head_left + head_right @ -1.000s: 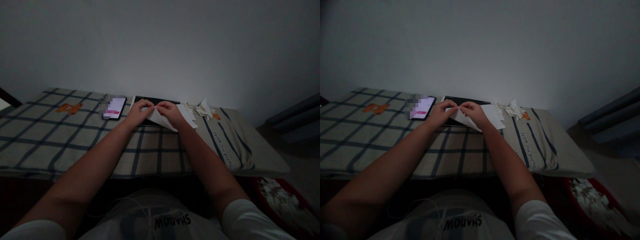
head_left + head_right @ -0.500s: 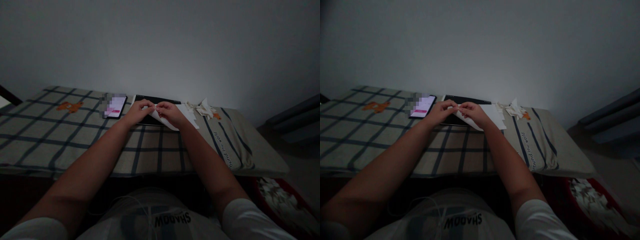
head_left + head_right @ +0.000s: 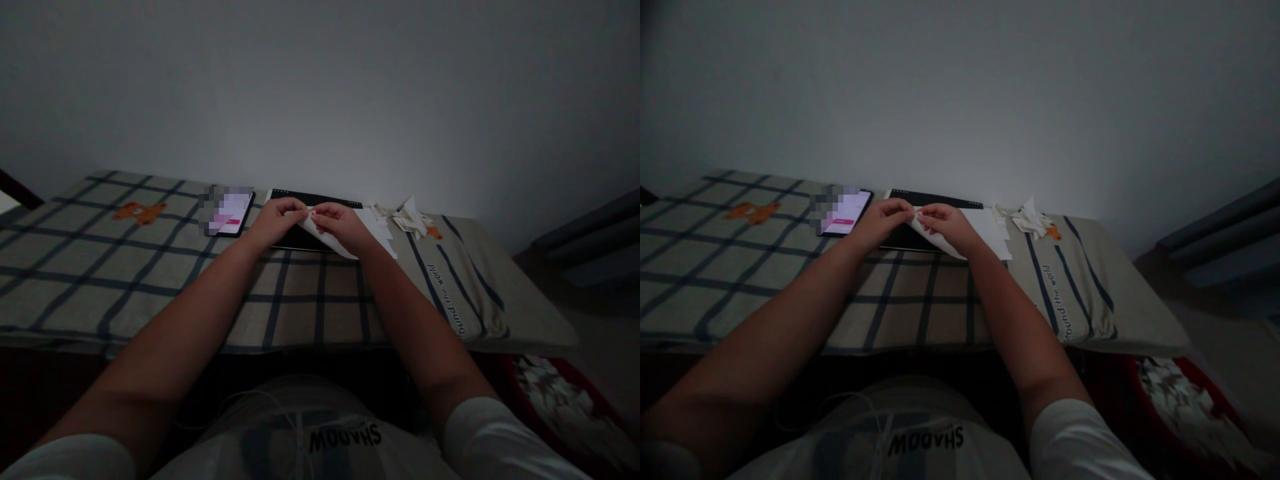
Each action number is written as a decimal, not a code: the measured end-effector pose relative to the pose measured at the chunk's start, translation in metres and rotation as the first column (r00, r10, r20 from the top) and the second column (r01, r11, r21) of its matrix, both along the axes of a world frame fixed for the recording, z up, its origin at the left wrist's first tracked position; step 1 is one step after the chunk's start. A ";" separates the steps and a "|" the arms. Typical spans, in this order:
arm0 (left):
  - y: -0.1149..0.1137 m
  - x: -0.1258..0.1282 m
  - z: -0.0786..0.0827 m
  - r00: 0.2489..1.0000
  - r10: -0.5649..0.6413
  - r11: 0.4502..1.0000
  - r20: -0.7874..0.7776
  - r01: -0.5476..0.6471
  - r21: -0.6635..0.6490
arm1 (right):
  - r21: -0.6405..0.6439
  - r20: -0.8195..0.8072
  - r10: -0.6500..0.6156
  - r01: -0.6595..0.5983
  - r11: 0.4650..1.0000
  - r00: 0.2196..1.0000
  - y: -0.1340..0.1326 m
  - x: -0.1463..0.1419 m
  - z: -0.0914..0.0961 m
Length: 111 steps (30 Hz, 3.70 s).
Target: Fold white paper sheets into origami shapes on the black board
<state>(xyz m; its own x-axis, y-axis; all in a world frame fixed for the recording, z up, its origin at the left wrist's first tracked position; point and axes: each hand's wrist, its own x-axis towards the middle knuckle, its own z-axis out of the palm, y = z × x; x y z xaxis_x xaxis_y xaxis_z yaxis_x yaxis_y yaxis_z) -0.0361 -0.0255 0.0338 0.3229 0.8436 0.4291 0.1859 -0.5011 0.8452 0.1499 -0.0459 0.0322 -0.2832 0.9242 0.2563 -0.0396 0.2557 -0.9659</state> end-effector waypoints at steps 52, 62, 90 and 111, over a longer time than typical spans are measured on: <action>0.000 -0.003 0.003 0.993 0.021 0.998 -0.118 -0.015 0.055 | 0.028 0.102 -0.011 0.009 1.000 0.995 0.005 0.008 -0.002; -0.004 -0.005 0.006 0.980 0.028 0.992 -0.196 -0.004 0.122 | 0.015 0.149 -0.008 0.006 1.000 0.989 0.006 0.010 -0.001; -0.005 -0.004 0.007 0.971 0.057 0.995 -0.232 -0.035 0.098 | 0.026 0.178 0.065 -0.071 0.997 0.982 0.001 0.012 0.004; -0.005 -0.005 0.010 0.967 -0.014 0.998 -0.254 0.029 0.056 | -0.006 0.160 0.066 -0.065 0.998 0.985 0.004 0.016 0.000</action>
